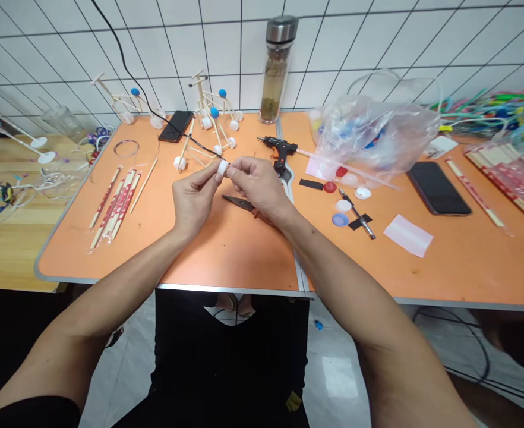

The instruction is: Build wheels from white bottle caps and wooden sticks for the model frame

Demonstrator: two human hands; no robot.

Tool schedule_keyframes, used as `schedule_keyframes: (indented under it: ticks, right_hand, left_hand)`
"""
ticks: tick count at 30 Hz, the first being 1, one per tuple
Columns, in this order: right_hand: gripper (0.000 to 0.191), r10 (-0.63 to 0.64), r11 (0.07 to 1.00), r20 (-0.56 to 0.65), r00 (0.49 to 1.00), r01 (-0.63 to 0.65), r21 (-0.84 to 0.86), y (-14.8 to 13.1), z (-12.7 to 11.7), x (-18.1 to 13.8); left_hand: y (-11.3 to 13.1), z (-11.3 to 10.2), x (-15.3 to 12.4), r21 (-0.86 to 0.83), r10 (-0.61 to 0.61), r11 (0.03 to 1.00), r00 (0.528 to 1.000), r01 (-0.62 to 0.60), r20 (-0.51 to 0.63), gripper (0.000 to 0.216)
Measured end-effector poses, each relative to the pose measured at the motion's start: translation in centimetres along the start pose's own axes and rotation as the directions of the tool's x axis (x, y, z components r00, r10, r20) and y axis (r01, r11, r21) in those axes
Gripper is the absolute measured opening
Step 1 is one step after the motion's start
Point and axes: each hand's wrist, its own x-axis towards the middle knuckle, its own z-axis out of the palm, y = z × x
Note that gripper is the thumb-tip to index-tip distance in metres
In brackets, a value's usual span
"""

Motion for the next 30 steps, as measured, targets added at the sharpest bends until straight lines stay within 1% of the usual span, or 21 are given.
schedule_keyframes:
  ticks: [3,5,7,9,10,11,12,13,14,16,17,18,19,21,24,27,30]
  right_hand:
    - [0.042,-0.096,0.981,-0.041,0.995,0.088,-0.175,0.6,0.1,0.2]
    - [0.038,-0.178,0.933,-0.044,0.983,0.154,-0.324,0.9,0.1,0.2]
    - [0.032,-0.274,0.841,-0.025,0.961,0.228,-0.490,1.0,0.2,-0.1]
    - [0.026,-0.360,0.717,0.023,0.933,0.292,-0.633,1.0,0.4,-0.4]
    - [0.023,-0.383,0.665,0.050,0.922,0.313,-0.678,1.0,0.4,-0.5]
    - [0.022,-0.391,0.636,0.068,0.918,0.323,-0.701,0.9,0.5,-0.6]
    - [0.021,-0.385,0.639,0.068,0.920,0.319,-0.700,0.8,0.5,-0.5]
    - [0.021,-0.364,0.674,0.051,0.930,0.301,-0.674,0.7,0.5,-0.4]
    - [0.022,-0.322,0.738,0.023,0.946,0.266,-0.620,0.5,0.5,-0.3]
    - [0.028,-0.166,0.894,-0.025,0.986,0.140,-0.425,0.3,0.4,0.0]
    - [0.032,-0.070,0.951,-0.025,0.997,0.059,-0.304,0.1,0.3,0.2]
    - [0.036,0.010,0.980,-0.015,1.000,-0.012,-0.196,0.0,0.2,0.2]
    - [0.038,0.058,0.991,-0.006,0.998,-0.058,-0.123,-0.2,0.1,0.3]
    - [0.039,0.064,0.994,-0.018,0.998,-0.065,-0.087,-0.5,0.0,0.2]
    - [0.036,0.023,0.986,-0.030,0.999,-0.028,-0.167,-0.9,-0.3,0.0]
    - [0.036,0.024,0.975,-0.013,1.000,-0.026,-0.223,-1.0,-0.8,0.1]
    - [0.034,-0.004,0.968,-0.010,1.000,0.001,-0.251,-0.9,-1.0,0.3]
  left_hand:
    - [0.3,0.2,-0.2,-0.021,-0.055,0.998,0.998,0.055,-0.019,0.024]
    - [0.5,0.3,-0.3,-0.029,-0.088,0.996,0.996,0.087,-0.023,0.023]
    - [0.6,0.4,-0.3,-0.038,-0.119,0.992,0.992,0.118,-0.031,0.022]
    - [0.5,0.5,-0.4,-0.051,-0.147,0.988,0.988,0.145,-0.038,0.021]
    - [0.4,0.6,-0.4,-0.056,-0.157,0.986,0.987,0.154,-0.042,0.021]
    - [0.3,0.6,-0.4,-0.057,-0.163,0.985,0.986,0.160,-0.045,0.021]
    - [0.3,0.6,-0.4,-0.053,-0.166,0.985,0.985,0.163,-0.048,0.021]
    - [0.3,0.6,-0.5,-0.045,-0.164,0.986,0.985,0.162,-0.050,0.021]
    - [0.4,0.6,-0.5,-0.034,-0.159,0.987,0.986,0.158,-0.051,0.021]
    - [0.5,0.6,-0.6,-0.010,-0.139,0.990,0.989,0.139,-0.046,0.021]
    - [0.6,0.6,-0.6,0.001,-0.128,0.992,0.991,0.128,-0.042,0.021]
    - [0.7,0.6,-0.6,0.007,-0.120,0.993,0.992,0.120,-0.037,0.021]
    - [0.7,0.6,-0.5,0.008,-0.118,0.993,0.993,0.118,-0.031,0.021]
    - [0.6,0.6,-0.4,-0.009,-0.125,0.992,0.992,0.125,-0.015,0.020]
    - [0.3,0.8,-0.2,-0.076,-0.141,0.987,0.990,0.142,0.018,0.021]
    - [0.0,0.9,-0.1,-0.136,-0.148,0.979,0.988,0.153,0.049,0.029]
    - [-0.3,1.0,-0.1,-0.161,-0.144,0.975,0.988,0.151,0.058,0.035]
